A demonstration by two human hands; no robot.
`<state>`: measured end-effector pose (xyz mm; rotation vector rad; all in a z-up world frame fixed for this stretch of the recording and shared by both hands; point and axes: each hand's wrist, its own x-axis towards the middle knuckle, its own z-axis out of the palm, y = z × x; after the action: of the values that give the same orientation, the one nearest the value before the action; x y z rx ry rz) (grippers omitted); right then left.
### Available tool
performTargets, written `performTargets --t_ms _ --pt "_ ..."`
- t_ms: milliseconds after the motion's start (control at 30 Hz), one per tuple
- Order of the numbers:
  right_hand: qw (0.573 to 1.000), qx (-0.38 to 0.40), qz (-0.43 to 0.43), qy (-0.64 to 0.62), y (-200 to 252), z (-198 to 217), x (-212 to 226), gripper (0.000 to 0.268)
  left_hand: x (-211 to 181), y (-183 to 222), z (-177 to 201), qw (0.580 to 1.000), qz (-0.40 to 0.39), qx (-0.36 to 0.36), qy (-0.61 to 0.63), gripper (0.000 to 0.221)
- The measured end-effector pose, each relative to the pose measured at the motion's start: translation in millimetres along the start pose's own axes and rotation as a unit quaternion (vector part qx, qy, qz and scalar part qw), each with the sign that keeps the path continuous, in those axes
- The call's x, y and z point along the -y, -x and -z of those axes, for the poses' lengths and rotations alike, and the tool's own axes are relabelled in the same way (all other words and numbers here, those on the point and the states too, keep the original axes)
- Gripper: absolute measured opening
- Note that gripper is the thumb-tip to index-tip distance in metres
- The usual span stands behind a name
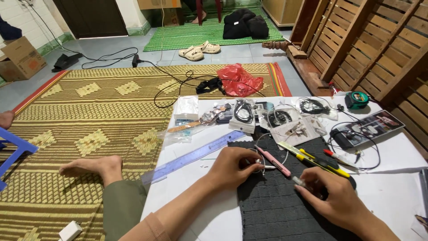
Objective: The person sits on the floor assembling a small craft figurine. They shape and join a wire armature with a small white ball, apply glue from a tube to the parts, and use a utility knife to trim materials while working over a dark mat on the floor.
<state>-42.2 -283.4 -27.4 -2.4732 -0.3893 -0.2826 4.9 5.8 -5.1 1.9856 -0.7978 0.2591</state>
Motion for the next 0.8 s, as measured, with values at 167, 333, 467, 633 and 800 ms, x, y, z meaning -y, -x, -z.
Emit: performTargets --t_ms 167,333,467,633,800 --pt "0.998 -0.012 0.054 0.005 6 5 -9 0.032 4 1 -3 1.000 -0.015 -0.011 0.005 0.013" --pt "0.995 -0.015 0.097 0.021 15 12 -20 0.025 2 0 -3 1.000 -0.006 0.001 -0.003 0.010" --pt "0.980 -0.096 0.132 0.111 22 31 -42 0.029 4 1 -3 1.000 -0.012 -0.001 0.004 0.011" --pt "0.936 -0.191 0.024 0.294 28 66 -72 0.039 4 1 -2 1.000 -0.023 -0.013 -0.008 0.014" --pt "0.907 -0.154 -0.017 0.393 21 68 -104 0.055 -1 2 -1 1.000 -0.006 -0.016 -0.004 0.013"
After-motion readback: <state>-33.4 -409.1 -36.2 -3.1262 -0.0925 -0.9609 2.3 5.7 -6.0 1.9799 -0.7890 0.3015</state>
